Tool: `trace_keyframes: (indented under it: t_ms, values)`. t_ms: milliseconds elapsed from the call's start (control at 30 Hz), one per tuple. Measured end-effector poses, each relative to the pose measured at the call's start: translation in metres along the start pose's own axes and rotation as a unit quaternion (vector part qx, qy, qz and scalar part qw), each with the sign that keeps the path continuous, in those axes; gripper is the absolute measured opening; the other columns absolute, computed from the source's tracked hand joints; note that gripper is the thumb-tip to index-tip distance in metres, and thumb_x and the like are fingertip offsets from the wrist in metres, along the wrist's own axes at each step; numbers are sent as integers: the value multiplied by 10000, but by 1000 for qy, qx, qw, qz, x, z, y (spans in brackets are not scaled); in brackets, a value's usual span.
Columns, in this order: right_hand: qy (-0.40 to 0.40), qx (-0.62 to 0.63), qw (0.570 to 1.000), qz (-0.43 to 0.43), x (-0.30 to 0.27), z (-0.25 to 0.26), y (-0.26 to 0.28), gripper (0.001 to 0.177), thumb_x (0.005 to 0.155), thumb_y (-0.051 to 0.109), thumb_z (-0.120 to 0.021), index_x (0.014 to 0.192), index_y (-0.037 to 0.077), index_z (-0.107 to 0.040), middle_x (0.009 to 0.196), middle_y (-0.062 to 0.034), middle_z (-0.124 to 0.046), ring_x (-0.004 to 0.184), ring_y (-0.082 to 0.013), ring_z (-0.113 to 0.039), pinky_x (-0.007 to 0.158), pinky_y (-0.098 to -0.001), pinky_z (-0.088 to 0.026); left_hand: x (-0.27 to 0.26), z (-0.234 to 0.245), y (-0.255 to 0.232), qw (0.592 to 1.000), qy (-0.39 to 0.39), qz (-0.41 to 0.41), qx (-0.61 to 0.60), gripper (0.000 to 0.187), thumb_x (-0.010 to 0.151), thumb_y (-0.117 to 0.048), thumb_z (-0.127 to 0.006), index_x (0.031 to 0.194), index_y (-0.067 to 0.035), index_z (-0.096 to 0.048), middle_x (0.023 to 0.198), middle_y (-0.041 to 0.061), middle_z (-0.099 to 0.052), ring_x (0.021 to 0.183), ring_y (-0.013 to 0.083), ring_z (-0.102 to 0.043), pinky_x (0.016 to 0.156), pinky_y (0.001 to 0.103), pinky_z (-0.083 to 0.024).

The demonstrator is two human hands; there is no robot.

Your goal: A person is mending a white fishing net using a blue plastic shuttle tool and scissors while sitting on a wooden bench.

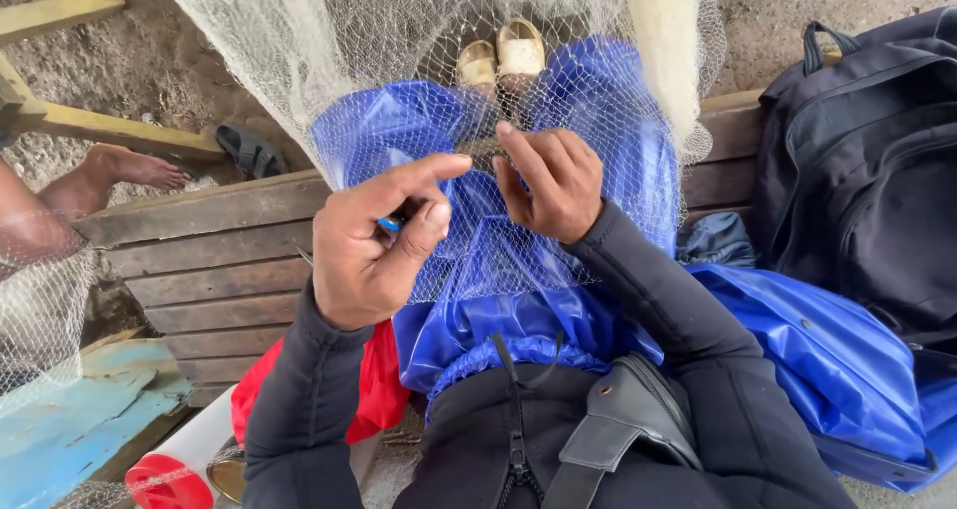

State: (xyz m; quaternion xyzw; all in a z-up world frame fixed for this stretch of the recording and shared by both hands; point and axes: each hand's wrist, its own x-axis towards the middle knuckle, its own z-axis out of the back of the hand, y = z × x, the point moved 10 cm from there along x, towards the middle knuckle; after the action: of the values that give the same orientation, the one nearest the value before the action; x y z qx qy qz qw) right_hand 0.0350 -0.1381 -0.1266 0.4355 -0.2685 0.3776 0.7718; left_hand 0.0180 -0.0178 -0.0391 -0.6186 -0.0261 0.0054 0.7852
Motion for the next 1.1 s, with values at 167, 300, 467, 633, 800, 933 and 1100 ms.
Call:
trace_keyframes:
  t_ms: [167,300,467,633,800,933,1100]
  values:
    - [-1,301,933,-195,34,15,-11,253,857,159,-551,981,-32,-661,696,-72,-578,575,-186,-538,540,-312,-470,-2,-11,-8,1000,19,-11,-13,245,862,-45,-548,1084,35,-614,658,82,-581,492,118,-484,457,246,-452]
    - [66,485,765,-418,39,-5,-20,238,882,145,-560,996,-53,-630,603,-77,-533,527,-104,-495,508,-221,-445,-7,-24,-15,995,48,-61,62,261,868,-33,-531,1110,36,-598,716,112,-595,498,165,-485,439,244,-443]
    - [16,458,792,-404,54,10,-29,125,873,37,-591,914,-71,-640,555,-72,-492,474,-82,-439,456,-206,-406,-6,-13,-25,985,24,-126,115,323,930,-181,-469,1188,4,-529,992,147,-522,656,182,-500,577,295,-487]
    - [31,365,870,-331,63,28,-17,159,946,155,-540,893,16,-595,666,-56,-554,577,-115,-517,547,-223,-437,0,20,-68,967,-68,-188,157,318,1002,-203,-312,985,32,-525,997,236,-513,910,305,-561,816,381,-507]
    - [6,240,940,-243,74,45,-8,155,955,123,-524,860,15,-581,679,-70,-569,538,-123,-449,482,-251,-354,21,-5,-70,697,-27,-304,649,610,995,-541,-181,1289,-144,-538,809,17,-364,732,180,-367,702,349,-315]
    - [3,188,956,-226,77,52,-5,142,955,99,-527,872,2,-588,702,-85,-565,564,-138,-440,518,-260,-376,38,-25,-74,615,-64,-351,703,51,878,-167,-526,922,-191,-519,694,-57,-323,722,127,-336,720,283,-252]
    - [-8,174,960,-217,78,58,-5,133,954,104,-537,915,-1,-609,715,-83,-568,559,-138,-437,520,-267,-376,47,-48,-69,600,4,-368,710,123,912,-63,-399,899,-160,-472,874,21,-411,668,154,-369,743,303,-272]
